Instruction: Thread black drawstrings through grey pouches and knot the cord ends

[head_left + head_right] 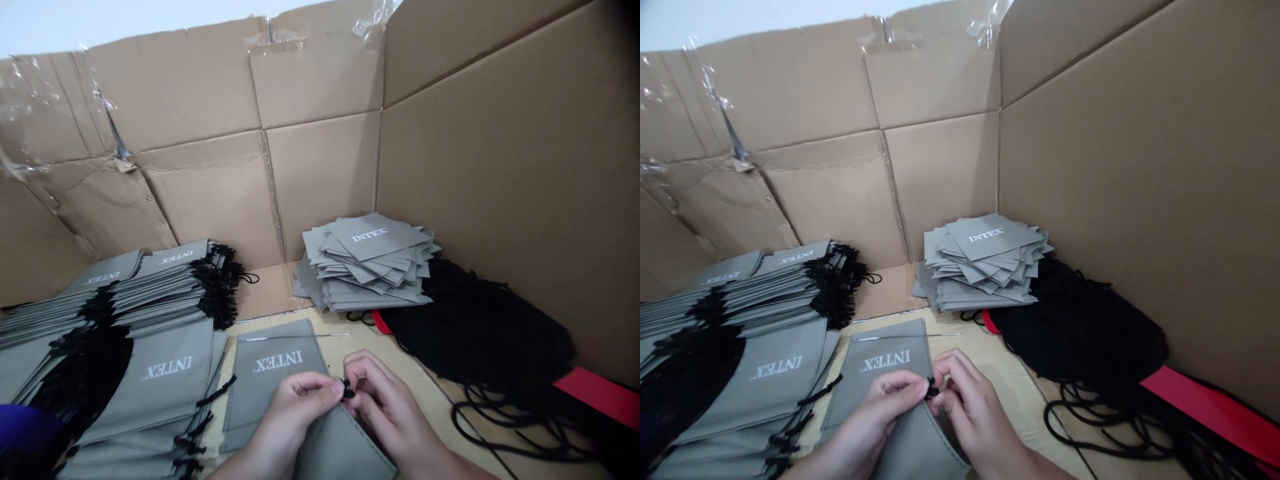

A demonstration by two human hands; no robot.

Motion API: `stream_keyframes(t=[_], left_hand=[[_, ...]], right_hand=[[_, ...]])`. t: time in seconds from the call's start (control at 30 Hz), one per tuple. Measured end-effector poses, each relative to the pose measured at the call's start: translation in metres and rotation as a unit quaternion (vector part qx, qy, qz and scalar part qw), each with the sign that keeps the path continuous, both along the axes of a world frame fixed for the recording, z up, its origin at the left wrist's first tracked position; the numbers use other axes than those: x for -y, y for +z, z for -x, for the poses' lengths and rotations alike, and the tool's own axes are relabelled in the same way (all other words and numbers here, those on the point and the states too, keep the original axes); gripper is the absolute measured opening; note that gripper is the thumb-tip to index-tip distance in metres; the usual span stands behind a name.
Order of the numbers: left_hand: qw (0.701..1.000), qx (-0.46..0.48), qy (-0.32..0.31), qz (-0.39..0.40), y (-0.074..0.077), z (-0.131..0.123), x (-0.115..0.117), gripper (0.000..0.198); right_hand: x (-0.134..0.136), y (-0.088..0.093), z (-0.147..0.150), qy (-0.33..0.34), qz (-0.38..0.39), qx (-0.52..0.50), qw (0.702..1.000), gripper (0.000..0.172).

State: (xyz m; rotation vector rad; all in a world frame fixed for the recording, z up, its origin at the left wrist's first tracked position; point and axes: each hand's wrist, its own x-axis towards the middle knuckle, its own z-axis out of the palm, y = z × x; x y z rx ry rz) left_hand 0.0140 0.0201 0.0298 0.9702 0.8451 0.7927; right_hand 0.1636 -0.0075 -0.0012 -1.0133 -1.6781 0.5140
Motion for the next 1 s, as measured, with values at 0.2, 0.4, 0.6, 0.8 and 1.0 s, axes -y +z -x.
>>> stream_keyframes(t=[0.2,0.4,0.6,0.8,1.0], left_hand=[[0.998,0.001,0.036,0.042,-0.002,0.001,0.003,0.039],[0.997,0.014,0.023,0.065,0.001,0.003,0.005,0.028],[0.994,0.027,-0.005,0.108,0.003,0.004,0.002,0.031],[0.993,0.033,-0.038,0.109,0.002,0.003,0.001,0.026],[0.986,0.027,-0.146,0.07,-0.004,0.0,-0.001,0.028]], right_hand=[[0.001,0.006,-0.007,-0.011,-0.123,0.094,0.988,0.015],[0.0,0.007,-0.02,0.013,-0.167,0.224,0.96,0.023],[0.002,0.023,-0.025,0.003,-0.27,0.404,0.874,0.019],[0.007,0.035,-0.024,0.023,-0.319,0.498,0.806,0.023],[0.017,0.027,-0.028,0.144,-0.133,0.256,0.947,0.017]])
